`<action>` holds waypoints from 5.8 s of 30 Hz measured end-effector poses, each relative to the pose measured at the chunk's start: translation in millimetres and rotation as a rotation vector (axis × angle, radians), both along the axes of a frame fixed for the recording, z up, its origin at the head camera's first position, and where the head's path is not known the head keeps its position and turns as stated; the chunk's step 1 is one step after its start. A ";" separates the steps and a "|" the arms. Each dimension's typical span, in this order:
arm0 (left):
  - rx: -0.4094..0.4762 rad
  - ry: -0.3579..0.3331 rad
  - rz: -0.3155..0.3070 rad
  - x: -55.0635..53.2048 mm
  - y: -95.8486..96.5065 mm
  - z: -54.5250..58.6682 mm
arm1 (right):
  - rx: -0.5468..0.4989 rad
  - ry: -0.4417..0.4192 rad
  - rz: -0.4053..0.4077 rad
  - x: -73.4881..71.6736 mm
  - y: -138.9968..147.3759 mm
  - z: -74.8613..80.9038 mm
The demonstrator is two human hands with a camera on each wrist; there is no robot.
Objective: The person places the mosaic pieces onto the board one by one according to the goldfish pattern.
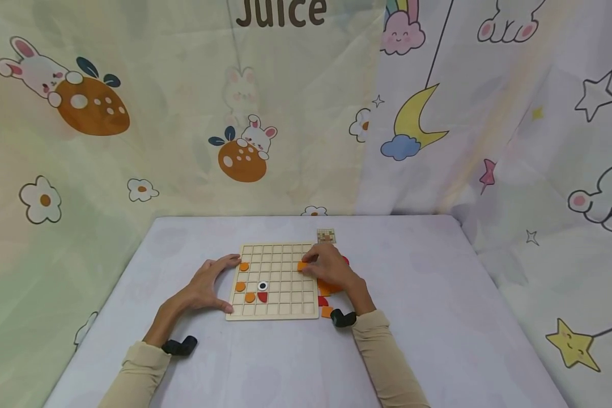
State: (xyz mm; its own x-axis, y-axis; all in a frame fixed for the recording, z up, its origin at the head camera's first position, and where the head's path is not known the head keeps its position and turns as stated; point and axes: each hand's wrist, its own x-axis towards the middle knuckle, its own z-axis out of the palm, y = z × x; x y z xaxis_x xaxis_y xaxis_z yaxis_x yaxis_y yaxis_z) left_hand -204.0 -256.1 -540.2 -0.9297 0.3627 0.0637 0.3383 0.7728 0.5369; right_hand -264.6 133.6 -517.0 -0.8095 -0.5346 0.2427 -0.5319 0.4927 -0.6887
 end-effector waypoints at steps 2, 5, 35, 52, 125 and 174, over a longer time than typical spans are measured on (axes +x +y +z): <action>0.003 -0.010 0.004 0.7 -0.1 0.4 | -0.005 -0.016 0.019 0.7 -5.6 -0.9; 0.002 -0.016 0.007 1.7 -0.4 0.9 | -0.018 -0.018 0.047 0.4 -13.3 -4.1; 0.008 -0.005 -0.008 -1.7 -1.9 0.0 | -0.001 0.043 0.109 3.0 -78.1 -16.7; 0.016 -0.002 -0.015 -2.3 -2.6 -0.4 | 0.011 0.027 0.139 2.6 -85.5 -17.6; 0.020 0.002 -0.014 -1.6 -4.0 -2.0 | 0.140 -0.046 -0.270 -6.4 82.4 -9.1; 0.036 0.039 -0.030 -0.8 -2.7 -1.4 | 0.093 0.000 0.015 -35.7 -21.4 6.3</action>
State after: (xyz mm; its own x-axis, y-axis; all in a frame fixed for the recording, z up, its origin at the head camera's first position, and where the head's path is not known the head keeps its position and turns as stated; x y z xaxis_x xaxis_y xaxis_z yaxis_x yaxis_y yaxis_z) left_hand -204.8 -258.8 -541.5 -0.9152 0.3870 0.1129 0.3819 0.7428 0.5498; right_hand -300.4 112.2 -510.7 -0.8013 -0.5669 0.1910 -0.5394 0.5466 -0.6405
